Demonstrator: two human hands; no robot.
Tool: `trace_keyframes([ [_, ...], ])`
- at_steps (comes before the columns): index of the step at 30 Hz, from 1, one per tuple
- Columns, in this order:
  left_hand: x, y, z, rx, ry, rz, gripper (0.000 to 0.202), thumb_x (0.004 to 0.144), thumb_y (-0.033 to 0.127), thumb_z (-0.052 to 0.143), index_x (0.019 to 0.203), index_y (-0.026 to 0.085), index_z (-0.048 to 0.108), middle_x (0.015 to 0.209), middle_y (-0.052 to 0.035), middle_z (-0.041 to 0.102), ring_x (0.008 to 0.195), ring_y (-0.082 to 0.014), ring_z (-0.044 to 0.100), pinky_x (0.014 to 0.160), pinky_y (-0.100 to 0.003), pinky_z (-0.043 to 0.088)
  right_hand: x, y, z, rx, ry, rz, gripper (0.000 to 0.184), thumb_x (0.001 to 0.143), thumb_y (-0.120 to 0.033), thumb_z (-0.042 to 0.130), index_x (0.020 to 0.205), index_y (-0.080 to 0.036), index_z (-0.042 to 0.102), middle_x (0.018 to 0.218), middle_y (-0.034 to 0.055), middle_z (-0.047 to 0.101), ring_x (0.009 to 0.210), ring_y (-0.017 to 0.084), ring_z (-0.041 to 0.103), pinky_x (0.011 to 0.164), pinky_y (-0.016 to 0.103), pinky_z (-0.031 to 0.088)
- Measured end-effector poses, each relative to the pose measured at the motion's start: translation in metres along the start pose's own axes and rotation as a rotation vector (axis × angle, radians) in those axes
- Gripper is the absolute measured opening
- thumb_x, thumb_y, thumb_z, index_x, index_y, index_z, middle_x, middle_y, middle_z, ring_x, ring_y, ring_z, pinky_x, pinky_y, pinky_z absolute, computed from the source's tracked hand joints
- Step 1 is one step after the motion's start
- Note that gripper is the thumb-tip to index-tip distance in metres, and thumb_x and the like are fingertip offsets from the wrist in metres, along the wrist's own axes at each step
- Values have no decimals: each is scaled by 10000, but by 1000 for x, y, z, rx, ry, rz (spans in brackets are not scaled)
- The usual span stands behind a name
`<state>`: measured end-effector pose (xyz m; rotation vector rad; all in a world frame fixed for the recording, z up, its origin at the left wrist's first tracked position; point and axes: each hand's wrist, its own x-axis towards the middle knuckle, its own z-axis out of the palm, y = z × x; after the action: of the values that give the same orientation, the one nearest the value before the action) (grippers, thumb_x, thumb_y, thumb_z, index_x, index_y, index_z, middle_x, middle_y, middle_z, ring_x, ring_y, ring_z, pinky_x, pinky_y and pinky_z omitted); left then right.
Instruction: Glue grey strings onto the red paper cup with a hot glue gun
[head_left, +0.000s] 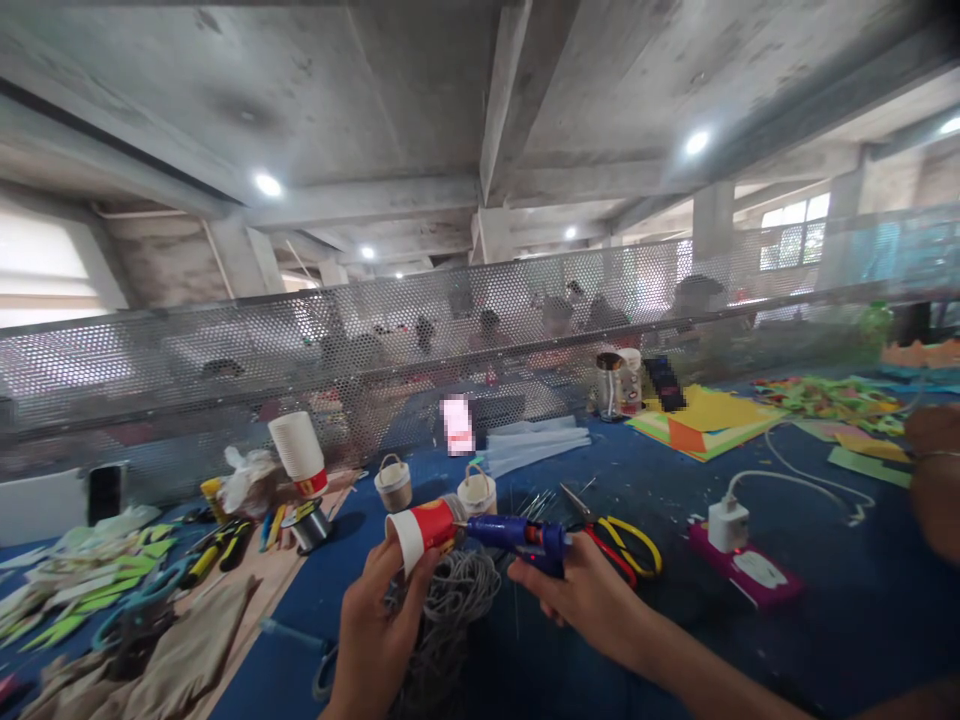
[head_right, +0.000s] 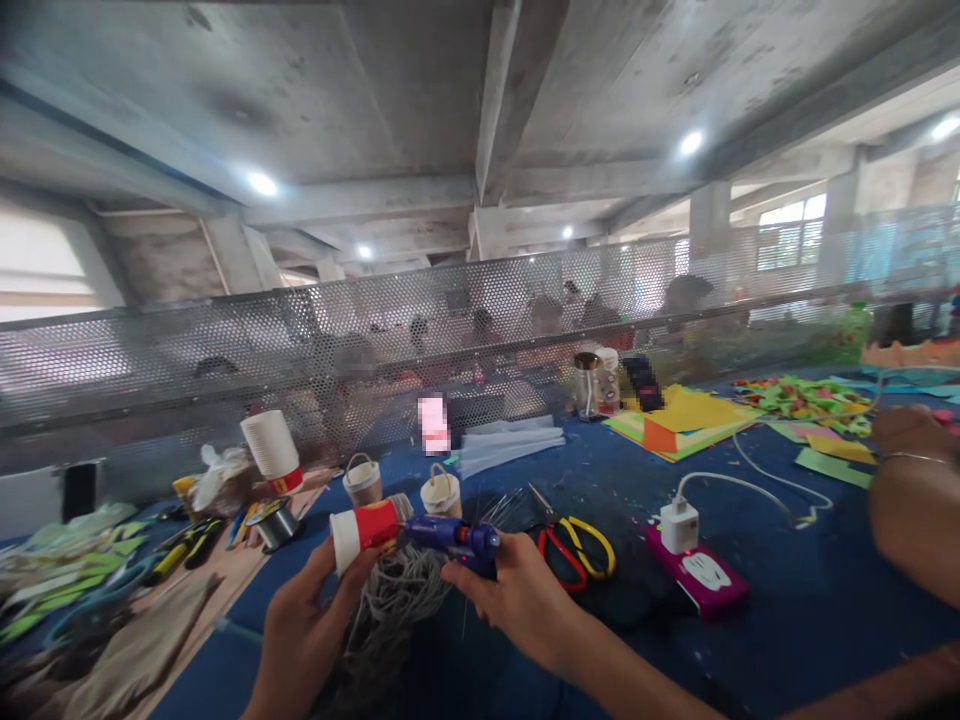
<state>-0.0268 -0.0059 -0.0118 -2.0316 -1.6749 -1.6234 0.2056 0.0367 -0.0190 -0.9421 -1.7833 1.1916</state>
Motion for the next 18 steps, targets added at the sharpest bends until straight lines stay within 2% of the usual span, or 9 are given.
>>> trace_keyframes([
  [6,-1,-3,1,3,-2,62,311,873,344,610,1133,206,711,1167,-93,705,1039,-277,646,925,-338,480,0,-1,-1,14,-5,-2,366,832,-531,615,866,-167,646,511,-57,482,436,91,453,415,189,351],
  [12,-1,-2,2,7,-7,95,287,877,302,609,1121,186,706,1179,-105,689,1045,-277,638,880,-315,493,0,-1,-3,-13,-16,-11,357,848,-518,605,864,-163,646,514,-48,499,444,93,470,420,190,356],
  [18,-2,-4,2,69,-37,191,269,885,255,602,1134,187,680,1168,-111,678,1070,-279,609,927,-344,448,1,-2,-4,-25,3,-13,348,859,-512,595,846,-166,640,512,-48,497,447,92,467,422,190,361],
])
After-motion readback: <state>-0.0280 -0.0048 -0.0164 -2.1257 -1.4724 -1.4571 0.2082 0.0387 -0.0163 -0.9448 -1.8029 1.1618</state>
